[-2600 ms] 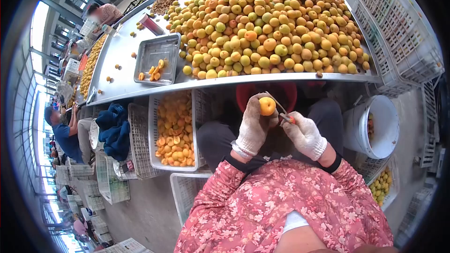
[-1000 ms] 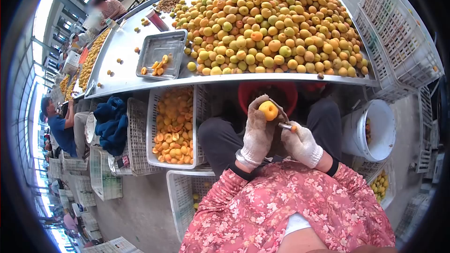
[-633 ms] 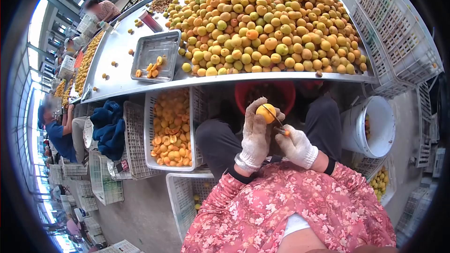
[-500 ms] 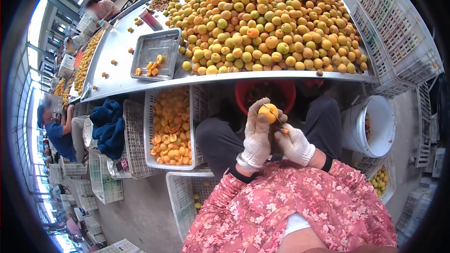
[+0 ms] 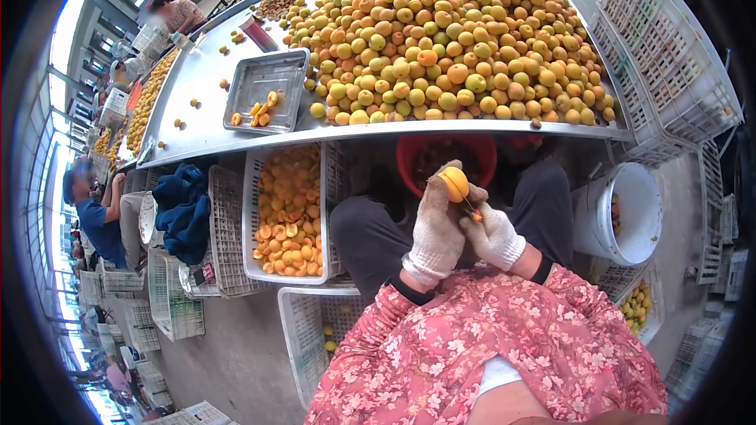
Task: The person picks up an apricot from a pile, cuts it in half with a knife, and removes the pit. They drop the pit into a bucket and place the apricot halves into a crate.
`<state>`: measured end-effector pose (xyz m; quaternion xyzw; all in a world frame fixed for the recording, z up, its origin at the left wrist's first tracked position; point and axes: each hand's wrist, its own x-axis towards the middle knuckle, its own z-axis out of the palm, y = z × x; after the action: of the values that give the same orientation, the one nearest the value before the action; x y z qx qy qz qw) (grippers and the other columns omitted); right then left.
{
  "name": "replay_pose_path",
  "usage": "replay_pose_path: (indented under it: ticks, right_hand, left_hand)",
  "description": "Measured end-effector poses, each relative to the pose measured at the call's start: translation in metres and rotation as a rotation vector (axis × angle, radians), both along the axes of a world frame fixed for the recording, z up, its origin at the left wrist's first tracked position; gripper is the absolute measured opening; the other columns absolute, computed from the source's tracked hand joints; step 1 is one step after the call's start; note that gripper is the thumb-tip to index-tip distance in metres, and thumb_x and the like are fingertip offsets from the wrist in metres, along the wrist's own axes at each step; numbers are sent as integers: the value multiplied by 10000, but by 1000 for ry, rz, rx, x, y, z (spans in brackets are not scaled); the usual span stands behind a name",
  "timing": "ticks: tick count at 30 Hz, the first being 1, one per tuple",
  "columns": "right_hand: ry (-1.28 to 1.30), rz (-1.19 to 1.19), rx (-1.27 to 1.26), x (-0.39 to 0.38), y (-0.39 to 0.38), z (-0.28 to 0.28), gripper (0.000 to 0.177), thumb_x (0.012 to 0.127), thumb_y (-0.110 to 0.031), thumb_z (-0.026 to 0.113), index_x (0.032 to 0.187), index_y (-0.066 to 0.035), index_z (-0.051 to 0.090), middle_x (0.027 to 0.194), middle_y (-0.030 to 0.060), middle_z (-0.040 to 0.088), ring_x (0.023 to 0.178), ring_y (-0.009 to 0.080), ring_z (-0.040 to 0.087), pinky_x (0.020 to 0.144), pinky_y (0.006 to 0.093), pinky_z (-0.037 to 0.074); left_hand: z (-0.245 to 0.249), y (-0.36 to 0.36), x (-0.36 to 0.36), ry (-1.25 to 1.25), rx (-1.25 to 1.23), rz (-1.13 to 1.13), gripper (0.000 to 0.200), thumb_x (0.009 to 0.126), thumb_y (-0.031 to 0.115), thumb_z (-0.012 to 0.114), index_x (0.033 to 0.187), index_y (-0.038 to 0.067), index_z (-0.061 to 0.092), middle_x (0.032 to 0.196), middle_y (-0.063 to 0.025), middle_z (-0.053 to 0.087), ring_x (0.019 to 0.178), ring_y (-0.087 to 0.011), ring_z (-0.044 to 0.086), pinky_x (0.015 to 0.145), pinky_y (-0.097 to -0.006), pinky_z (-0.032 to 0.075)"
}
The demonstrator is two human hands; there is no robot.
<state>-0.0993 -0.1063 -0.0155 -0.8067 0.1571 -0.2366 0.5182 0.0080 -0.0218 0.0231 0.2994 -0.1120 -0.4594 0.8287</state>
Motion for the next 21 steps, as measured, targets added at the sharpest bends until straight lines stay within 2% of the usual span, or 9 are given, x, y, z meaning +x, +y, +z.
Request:
replay_pose_path:
  ticks: [1,3,5,9,11,15,17,18,21]
  right_hand:
    - [6,10,-23,0,-1,2,222,952,-215,612,1061,-27,564,786,192,650,736,384,667,634,387,509]
    - [14,19,-42,-4,-3,6,234,951,-211,613,1085,-26,563,797,190,655,753,378,675,651,386,516]
    - [111,98,89,-10,-4,10,314,951,-200,614,1195,-17,538,854,187,674,813,366,691,689,379,531]
    - [228,111,116,-8,-4,18,311,951,-190,612,1205,-25,539,877,179,677,826,344,697,702,370,532]
    - [-132,10,54,-1,-1,12,202,953,-178,608,1095,-40,567,821,161,656,751,315,680,661,362,512]
    - [-86,10,1,-11,-2,0,142,955,-174,605,1009,-47,569,770,148,637,684,281,651,626,360,485]
    - [86,78,126,-17,-3,5,158,955,-177,604,1022,-38,570,767,154,642,671,283,644,615,360,479]
    - [85,80,124,-17,-3,9,158,955,-177,604,1022,-38,570,767,154,642,671,283,644,615,360,479]
    - [119,82,218,-13,-3,19,167,951,-184,608,1017,-36,568,775,162,646,666,299,640,610,364,477]
  left_hand:
    - [2,-1,0,163,-68,-53,550,995,453,544,1343,32,475,967,-75,653,919,-177,612,878,-299,485]
    - [7,0,-2,173,-36,-46,552,999,473,522,1329,32,481,973,-81,651,924,-187,615,877,-312,486]
    - [9,-2,-2,56,70,73,546,1002,484,509,1319,41,481,957,-90,650,913,-193,617,866,-319,488]
    - [11,1,2,-152,38,106,570,989,531,494,1296,50,492,997,-104,646,984,-243,615,894,-371,492]
    - [7,2,4,33,-9,-65,580,996,533,477,1307,43,483,1040,-107,642,968,-235,611,900,-367,489]
    - [0,4,-2,253,-158,-207,495,1038,458,438,1312,49,484,1044,-95,634,941,-185,602,877,-318,487]
    - [6,1,-6,103,103,-12,622,984,569,468,1317,43,478,1049,-115,651,963,-225,605,902,-361,485]
    - [4,-1,-7,102,102,-10,622,984,569,468,1317,43,478,1049,-115,651,963,-225,605,902,-361,485]
    - [1,-4,-7,-276,147,192,656,977,609,438,1298,39,497,1052,-124,653,984,-224,608,921,-360,480]
